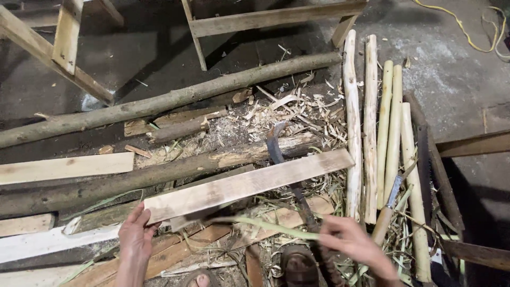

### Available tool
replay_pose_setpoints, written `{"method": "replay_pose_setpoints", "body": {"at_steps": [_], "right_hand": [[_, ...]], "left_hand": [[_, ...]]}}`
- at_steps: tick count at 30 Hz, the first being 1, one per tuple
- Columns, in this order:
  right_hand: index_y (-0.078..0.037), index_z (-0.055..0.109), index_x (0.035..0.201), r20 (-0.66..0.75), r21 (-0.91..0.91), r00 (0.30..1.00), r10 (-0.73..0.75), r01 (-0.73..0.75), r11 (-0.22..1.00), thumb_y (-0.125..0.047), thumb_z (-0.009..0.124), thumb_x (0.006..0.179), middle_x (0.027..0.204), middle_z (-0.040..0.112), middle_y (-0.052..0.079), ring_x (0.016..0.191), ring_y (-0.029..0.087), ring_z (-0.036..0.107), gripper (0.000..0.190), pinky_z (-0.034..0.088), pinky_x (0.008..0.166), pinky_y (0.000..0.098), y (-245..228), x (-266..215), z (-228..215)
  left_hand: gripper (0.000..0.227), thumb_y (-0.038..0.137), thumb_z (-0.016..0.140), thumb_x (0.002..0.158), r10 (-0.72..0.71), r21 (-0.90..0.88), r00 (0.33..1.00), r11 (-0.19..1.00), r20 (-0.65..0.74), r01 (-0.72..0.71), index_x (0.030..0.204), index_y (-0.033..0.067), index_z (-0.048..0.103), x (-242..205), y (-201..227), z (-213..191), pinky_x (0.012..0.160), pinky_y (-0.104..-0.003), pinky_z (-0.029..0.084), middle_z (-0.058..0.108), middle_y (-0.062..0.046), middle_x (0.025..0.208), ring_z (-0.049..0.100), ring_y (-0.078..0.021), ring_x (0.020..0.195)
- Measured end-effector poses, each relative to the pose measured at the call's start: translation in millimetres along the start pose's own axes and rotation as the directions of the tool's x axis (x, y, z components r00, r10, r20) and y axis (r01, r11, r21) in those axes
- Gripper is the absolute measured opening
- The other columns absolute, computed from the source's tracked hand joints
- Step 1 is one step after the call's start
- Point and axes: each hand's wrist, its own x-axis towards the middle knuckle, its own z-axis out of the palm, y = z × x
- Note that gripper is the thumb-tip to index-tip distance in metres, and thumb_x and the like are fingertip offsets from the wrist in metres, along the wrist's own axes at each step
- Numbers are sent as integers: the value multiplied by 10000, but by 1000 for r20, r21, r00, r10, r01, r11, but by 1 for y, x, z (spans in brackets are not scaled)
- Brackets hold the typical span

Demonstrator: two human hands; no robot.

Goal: Stripping bark from a wooden branch using a sickle and manipulating the bark strips

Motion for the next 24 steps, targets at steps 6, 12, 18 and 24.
{"method": "replay_pose_setpoints", "body": {"at_steps": [6, 12, 18, 24], "right_hand": [[-20, 614, 592, -342, 639, 774, -533, 607, 472, -138, 689, 804, 615, 672, 146, 737, 289, 690, 254, 449, 865, 549, 2, -74, -71], [-37, 579, 867, -423, 744, 597, -682, 659, 115, -212, 654, 881, 591, 551, 57, 560, 176, 505, 192, 312, 542, 360, 38, -80, -107], [-120, 569, 803, -614, 722, 762, -207, 647, 245, -161, 611, 795, 597, 499, 13, 576, 164, 439, 59, 362, 776, 449, 9, -70, -59], [-100, 563, 1027, -665, 697, 745, 51, 594, 401, -107, 507, 989, 1057, 651, 100, 908, 115, 614, 68, 483, 953, 373, 62, -58, -87]], "left_hand": [[378, 1, 507, 876, -48, 52, 999, 997, 6, 48, 1252, 46, 517, 21, -17, -6, 826, -304, 521, 504, -113, 1270, 560, -222, 986], [421, 168, 409, 981, -173, 415, 983, 891, -69, 186, 1397, 127, 366, -47, 5, 27, 1071, -557, 320, 381, -117, 1431, 413, -373, 1273], [251, 80, 673, 743, -140, 601, 876, 776, 462, -193, 953, -55, 694, -59, -80, 46, 478, -257, 403, 588, -101, 657, 470, -161, 517], [495, 147, 579, 879, -271, 593, 547, 553, 792, -585, 1338, 285, 456, -124, -76, 82, 588, -176, 504, 569, 35, 835, 522, -75, 666]]}}
